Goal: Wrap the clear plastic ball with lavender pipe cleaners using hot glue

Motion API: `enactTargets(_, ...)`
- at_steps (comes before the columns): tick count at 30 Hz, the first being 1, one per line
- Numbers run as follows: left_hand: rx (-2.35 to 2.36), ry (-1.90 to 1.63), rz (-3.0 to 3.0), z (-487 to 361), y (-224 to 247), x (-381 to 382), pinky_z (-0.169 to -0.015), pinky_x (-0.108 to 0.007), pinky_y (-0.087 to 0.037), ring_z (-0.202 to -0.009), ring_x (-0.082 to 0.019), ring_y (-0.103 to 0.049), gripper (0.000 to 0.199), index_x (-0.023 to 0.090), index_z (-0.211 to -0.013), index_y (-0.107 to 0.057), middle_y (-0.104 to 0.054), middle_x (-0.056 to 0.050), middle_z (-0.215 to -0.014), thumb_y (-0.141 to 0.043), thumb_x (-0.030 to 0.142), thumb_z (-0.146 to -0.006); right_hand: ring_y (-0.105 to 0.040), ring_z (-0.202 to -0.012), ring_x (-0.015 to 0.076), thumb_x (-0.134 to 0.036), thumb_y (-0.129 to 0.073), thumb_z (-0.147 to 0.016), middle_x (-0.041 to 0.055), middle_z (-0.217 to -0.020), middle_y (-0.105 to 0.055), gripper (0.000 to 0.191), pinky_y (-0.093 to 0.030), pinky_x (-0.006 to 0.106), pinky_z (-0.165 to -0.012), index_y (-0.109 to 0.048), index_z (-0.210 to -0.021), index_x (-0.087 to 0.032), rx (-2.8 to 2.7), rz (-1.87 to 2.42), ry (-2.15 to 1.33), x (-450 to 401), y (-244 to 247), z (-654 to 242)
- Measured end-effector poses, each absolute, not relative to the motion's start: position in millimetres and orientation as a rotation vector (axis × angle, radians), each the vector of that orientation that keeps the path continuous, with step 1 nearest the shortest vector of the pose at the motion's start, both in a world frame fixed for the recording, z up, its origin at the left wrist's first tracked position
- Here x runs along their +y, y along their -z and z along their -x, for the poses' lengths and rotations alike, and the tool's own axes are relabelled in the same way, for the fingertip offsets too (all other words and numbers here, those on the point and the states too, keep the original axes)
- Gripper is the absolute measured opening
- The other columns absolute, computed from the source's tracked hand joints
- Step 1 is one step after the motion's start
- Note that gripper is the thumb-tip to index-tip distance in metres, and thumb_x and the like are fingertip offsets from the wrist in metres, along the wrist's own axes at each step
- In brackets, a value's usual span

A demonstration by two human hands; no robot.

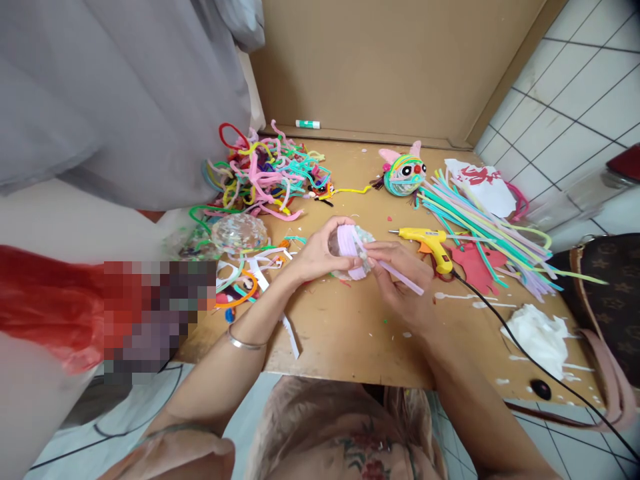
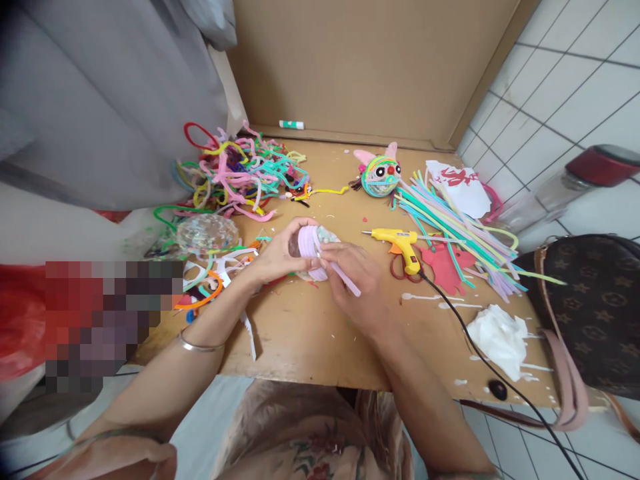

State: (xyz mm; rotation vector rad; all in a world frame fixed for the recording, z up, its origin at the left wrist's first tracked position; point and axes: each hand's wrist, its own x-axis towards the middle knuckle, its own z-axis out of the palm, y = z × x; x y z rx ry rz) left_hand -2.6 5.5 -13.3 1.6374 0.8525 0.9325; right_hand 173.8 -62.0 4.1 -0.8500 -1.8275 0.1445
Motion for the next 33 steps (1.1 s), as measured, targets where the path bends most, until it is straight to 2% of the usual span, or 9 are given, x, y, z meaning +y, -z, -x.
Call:
enactTargets(9,0.895,-0.924,-1.669,2.5,10.4,5.7,-0.086,-0.029,-0.046,-0.098,-0.020,-0.055,0.071,0.017,-0.120,-0.050,-0.058,-0.004,-0.105,-0.081,0.033,-0.057,-0.072,-0.093,0.0202,-0.017,-0.055,-0.090,0.0072,-0.092,-0.076,0.013,-0.058,0.038,-0.081,-0.067,-0.093,-0.022,-1.838,0.885,-0.105,-62.0,-0.7,-171.4)
enactTargets(21,0.884,-0.915,-1.658,2.9,10.3,6.3,-0.083,-0.028,-0.046,-0.097,-0.019,-0.054,0.074,0.016,-0.120,-0.049,-0.056,-0.004,-0.104,-0.083,0.034,-0.056,-0.069,-0.091,0.0195,-0.014,-0.056,-0.089,0.0065,-0.092,-0.074,0.013,-0.057,0.038,-0.080,-0.065,-0.095,-0.021,-1.857,0.859,-0.136,-61.4,2.5,-171.9)
enactTargets(25,0.852,-0.896,-1.652,4.2,11.9,7.8,-0.080,-0.026,-0.045,-0.092,-0.017,-0.053,0.075,0.017,-0.120,-0.048,-0.055,-0.003,-0.102,-0.084,0.037,-0.057,-0.069,-0.089,0.0195,-0.016,-0.054,-0.090,0.0058,-0.090,-0.074,0.013,-0.057,0.038,-0.079,-0.065,-0.094,-0.022,-1.868,0.878,-0.129,-61.2,1.5,-171.6)
enactTargets(33,0.806,-0.874,-1.645,6.8,11.4,9.9,-0.080,-0.027,-0.046,-0.093,-0.018,-0.053,0.078,0.018,-0.121,-0.047,-0.054,-0.004,-0.103,-0.083,0.047,-0.058,-0.070,-0.091,0.0195,-0.016,-0.054,-0.090,0.0054,-0.092,-0.074,0.017,-0.057,0.038,-0.082,-0.067,-0.098,-0.023,-1.865,0.835,-0.145,-60.6,2.6,-171.3)
